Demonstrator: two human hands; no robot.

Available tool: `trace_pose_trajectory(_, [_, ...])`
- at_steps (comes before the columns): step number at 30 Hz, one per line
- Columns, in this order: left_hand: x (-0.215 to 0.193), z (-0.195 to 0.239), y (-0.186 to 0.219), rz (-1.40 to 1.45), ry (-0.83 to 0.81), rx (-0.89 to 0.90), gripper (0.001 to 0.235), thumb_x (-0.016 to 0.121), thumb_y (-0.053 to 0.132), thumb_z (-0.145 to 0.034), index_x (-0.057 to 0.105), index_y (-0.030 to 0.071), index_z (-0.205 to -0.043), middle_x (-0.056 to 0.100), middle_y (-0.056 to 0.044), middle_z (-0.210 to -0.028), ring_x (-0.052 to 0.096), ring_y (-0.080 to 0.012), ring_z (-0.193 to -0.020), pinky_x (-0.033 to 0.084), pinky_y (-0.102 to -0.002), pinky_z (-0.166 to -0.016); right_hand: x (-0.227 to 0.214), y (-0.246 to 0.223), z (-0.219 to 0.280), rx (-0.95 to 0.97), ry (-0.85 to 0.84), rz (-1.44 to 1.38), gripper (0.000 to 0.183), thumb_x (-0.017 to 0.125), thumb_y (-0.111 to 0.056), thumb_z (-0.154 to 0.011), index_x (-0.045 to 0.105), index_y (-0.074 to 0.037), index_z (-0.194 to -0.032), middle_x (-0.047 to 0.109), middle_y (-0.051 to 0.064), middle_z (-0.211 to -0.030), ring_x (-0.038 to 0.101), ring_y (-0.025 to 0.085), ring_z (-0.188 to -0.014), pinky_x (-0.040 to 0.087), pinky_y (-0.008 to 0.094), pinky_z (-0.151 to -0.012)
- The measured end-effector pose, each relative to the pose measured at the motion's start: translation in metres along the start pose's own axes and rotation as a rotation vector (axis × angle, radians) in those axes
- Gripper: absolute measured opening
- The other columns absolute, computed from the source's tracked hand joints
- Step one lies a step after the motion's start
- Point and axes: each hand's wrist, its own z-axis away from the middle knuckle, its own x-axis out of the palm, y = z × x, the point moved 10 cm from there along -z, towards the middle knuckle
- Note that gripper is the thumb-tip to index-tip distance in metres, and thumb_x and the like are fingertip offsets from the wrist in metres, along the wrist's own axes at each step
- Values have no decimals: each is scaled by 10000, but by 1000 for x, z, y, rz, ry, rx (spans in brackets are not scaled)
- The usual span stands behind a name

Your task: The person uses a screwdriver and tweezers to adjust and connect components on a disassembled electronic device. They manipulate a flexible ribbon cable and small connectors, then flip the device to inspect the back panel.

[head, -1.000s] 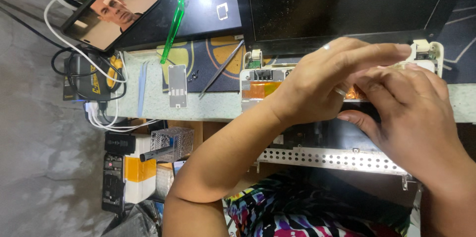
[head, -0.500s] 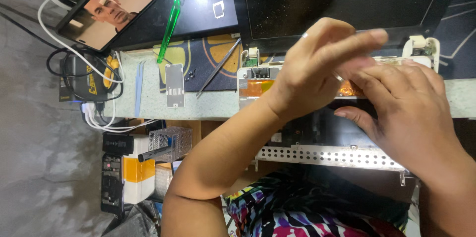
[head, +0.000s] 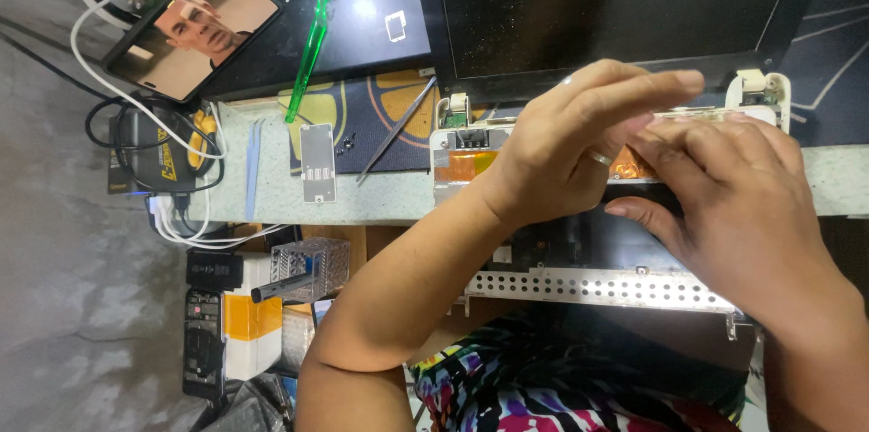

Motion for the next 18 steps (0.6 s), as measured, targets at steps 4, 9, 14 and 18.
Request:
trace_pose_trajectory(4, [1, 1, -8, -105, -9, -38, 540, 746, 35, -1065, 518, 229, -1514, 588, 58, -1357, 660, -131, -1086, 614, -220, -903, -1, -1, 0, 0, -3, 12, 638, 762, -515, -750, 700, -126, -1252, 664, 54, -1281, 584, 281, -1267, 421, 460, -1135])
trace_pose_trajectory(9, [-1, -6, 1, -66, -8, 26, 536, 740, 40, -1034, 489, 204, -1478, 637, 54, -1357, 698, -139, -1101, 621, -233, -916, -6, -3, 0, -36, 63, -23, 687, 751, -506, -748, 704, -108, -1306, 662, 76, -1205, 586, 287, -1194, 418, 465, -1097])
trace_pose_trajectory(14, [4, -4, 12, -163, -68, 1, 490, 746, 81, -1052, 539, 208, -1478, 672, 69, -1312, 695, -129, -1063, 590, -250, -892, 8, 3, 3, -13, -12, 49, 669, 748, -550, -764, 704, -96, -1253, 662, 58, -1184, 588, 292, -1257, 417, 477, -1134])
trace_pose_trajectory(18, [6, -5, 9, -192, -46, -6, 552, 733, 91, -1060, 461, 184, -1532, 602, 68, -1413, 722, -117, -1111, 611, -215, -927, 10, 4, 4, -6, -25, 24, 684, 746, -558, -761, 706, -80, -1249, 660, 69, -1127, 591, 299, -1206, 424, 480, -1093])
